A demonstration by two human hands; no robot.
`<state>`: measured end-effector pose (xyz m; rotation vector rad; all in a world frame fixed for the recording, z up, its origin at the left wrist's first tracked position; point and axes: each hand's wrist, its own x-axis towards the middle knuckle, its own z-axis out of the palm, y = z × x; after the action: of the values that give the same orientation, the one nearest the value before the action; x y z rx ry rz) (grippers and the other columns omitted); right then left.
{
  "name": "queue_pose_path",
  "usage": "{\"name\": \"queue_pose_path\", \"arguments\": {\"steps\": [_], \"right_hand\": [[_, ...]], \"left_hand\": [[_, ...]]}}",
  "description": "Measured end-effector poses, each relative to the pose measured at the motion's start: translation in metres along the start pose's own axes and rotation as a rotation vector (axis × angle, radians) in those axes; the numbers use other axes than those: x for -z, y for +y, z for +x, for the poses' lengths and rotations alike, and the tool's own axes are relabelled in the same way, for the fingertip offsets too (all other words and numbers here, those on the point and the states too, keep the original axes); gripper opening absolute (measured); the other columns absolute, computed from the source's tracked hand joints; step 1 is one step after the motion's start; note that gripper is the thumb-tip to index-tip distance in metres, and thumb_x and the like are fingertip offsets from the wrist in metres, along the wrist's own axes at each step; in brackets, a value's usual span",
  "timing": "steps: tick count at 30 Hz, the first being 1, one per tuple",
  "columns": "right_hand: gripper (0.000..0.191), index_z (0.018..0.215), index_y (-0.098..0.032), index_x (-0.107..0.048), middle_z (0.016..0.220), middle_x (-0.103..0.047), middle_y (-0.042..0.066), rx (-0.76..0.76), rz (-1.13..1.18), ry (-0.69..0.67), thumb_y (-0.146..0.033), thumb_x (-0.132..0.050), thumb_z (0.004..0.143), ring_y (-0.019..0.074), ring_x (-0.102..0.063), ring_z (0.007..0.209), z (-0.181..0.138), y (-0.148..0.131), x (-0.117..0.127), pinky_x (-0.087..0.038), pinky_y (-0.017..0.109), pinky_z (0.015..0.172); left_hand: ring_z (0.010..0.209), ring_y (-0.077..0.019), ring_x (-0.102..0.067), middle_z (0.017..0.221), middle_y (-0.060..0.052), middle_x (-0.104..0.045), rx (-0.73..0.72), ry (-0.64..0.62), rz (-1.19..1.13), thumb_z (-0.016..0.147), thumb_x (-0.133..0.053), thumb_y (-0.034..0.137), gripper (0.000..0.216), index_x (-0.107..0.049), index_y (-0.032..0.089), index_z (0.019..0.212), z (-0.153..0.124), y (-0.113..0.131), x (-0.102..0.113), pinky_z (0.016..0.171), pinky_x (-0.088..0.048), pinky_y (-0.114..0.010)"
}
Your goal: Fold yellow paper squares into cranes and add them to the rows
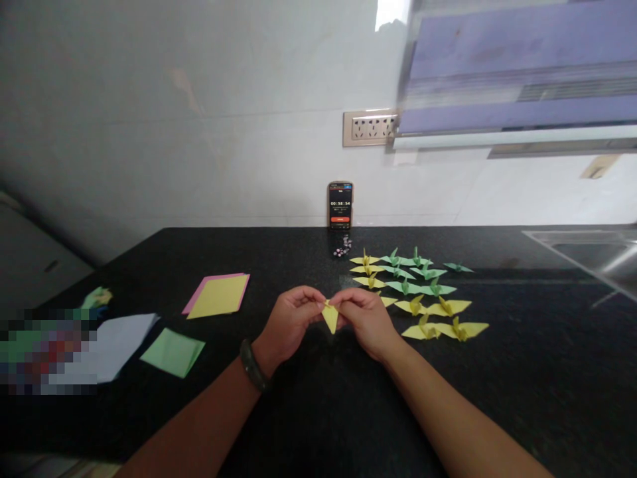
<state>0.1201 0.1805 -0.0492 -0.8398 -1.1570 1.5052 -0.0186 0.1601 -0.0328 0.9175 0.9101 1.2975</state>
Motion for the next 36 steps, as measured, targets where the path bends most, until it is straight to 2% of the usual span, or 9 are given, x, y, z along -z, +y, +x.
{"name": "queue_pose_path", "arguments": {"steps": [2,5,9,11,14,19,25,32,36], "right_hand": [[0.003,0.062,-0.019,-0.066,0.052,-0.060,-0.004,0.022,-0.019,0.010,-0.017,-0.065,0.064,0.0073,-0.051,0.044,0.001,0.000,0.002,-0.042,0.019,0.045],[0.005,0.064,-0.019,-0.066,0.057,-0.059,-0.003,0.139,-0.183,-0.023,-0.018,-0.062,0.067,0.0083,-0.051,0.048,0.001,-0.002,0.006,-0.042,0.021,0.049],[0.009,0.066,-0.018,-0.066,0.064,-0.059,0.000,0.252,-0.421,-0.064,-0.020,-0.059,0.072,0.0109,-0.053,0.057,0.001,-0.006,0.007,-0.042,0.024,0.055],[0.009,0.075,-0.019,-0.065,0.061,-0.058,-0.001,0.214,-0.403,-0.054,-0.022,-0.057,0.073,0.0113,-0.053,0.055,0.000,-0.007,0.005,-0.043,0.025,0.055],[0.021,0.091,-0.019,-0.060,0.060,-0.057,-0.002,0.110,-0.306,-0.019,-0.029,-0.059,0.072,0.0110,-0.053,0.050,0.000,-0.008,0.001,-0.044,0.025,0.052],[0.024,0.073,-0.015,-0.060,0.057,-0.056,-0.001,0.050,-0.393,-0.057,-0.038,-0.062,0.071,0.0093,-0.049,0.047,0.000,-0.009,-0.001,-0.041,0.023,0.048],[0.026,0.068,-0.015,-0.060,0.050,-0.051,-0.004,0.050,-0.428,-0.030,-0.041,-0.062,0.070,0.0085,-0.045,0.043,-0.001,-0.010,0.000,-0.036,0.022,0.045],[0.025,0.062,-0.015,-0.059,0.046,-0.052,-0.003,0.020,-0.166,-0.020,-0.038,-0.065,0.070,0.0086,-0.044,0.042,-0.005,-0.003,-0.006,-0.035,0.022,0.044],[0.024,0.063,-0.015,-0.060,0.045,-0.053,-0.002,0.026,-0.244,0.018,-0.038,-0.066,0.068,0.0087,-0.045,0.042,-0.004,-0.004,-0.005,-0.035,0.022,0.044]], "left_hand": [[0.056,-0.0105,-0.057,0.061,0.000,-0.061,0.048,-0.011,-0.019,0.064,-0.066,0.025,0.015,-0.061,0.013,0.071,0.000,0.001,0.000,0.059,-0.047,-0.025],[0.053,-0.0096,-0.056,0.058,-0.003,-0.061,0.095,-0.021,0.075,0.070,-0.061,0.040,0.030,-0.061,0.011,0.069,0.000,0.000,0.001,0.054,-0.046,-0.022],[0.051,-0.0085,-0.055,0.056,-0.002,-0.060,0.089,0.016,0.164,0.064,-0.068,0.039,0.030,-0.060,0.010,0.064,0.001,-0.002,0.002,0.054,-0.045,-0.021],[0.051,-0.0090,-0.055,0.055,-0.002,-0.060,0.060,0.048,0.183,0.063,-0.069,0.038,0.028,-0.061,0.011,0.064,0.002,-0.002,0.003,0.054,-0.045,-0.022],[0.050,-0.0100,-0.054,0.053,-0.001,-0.060,-0.029,0.089,0.276,0.064,-0.067,0.036,0.025,-0.062,0.012,0.063,0.003,-0.002,0.004,0.053,-0.044,-0.022],[0.054,-0.0121,-0.053,0.057,-0.002,-0.061,-0.180,0.070,0.496,0.070,-0.061,0.035,0.022,-0.064,0.013,0.064,0.003,-0.003,0.006,0.052,-0.040,-0.023],[0.060,-0.0127,-0.055,0.065,-0.002,-0.062,-0.316,0.060,0.697,0.074,-0.056,0.030,0.017,-0.064,0.016,0.070,0.000,-0.006,0.006,0.057,-0.041,-0.023],[0.052,-0.0107,-0.052,0.055,0.000,-0.057,-0.174,0.037,0.489,0.072,-0.058,0.029,0.017,-0.059,0.014,0.063,-0.001,-0.001,0.006,0.052,-0.040,-0.022],[0.055,-0.0114,-0.055,0.058,-0.001,-0.059,-0.053,0.025,0.292,0.069,-0.062,0.036,0.023,-0.058,0.013,0.067,0.000,-0.001,0.002,0.057,-0.045,-0.024]]}}
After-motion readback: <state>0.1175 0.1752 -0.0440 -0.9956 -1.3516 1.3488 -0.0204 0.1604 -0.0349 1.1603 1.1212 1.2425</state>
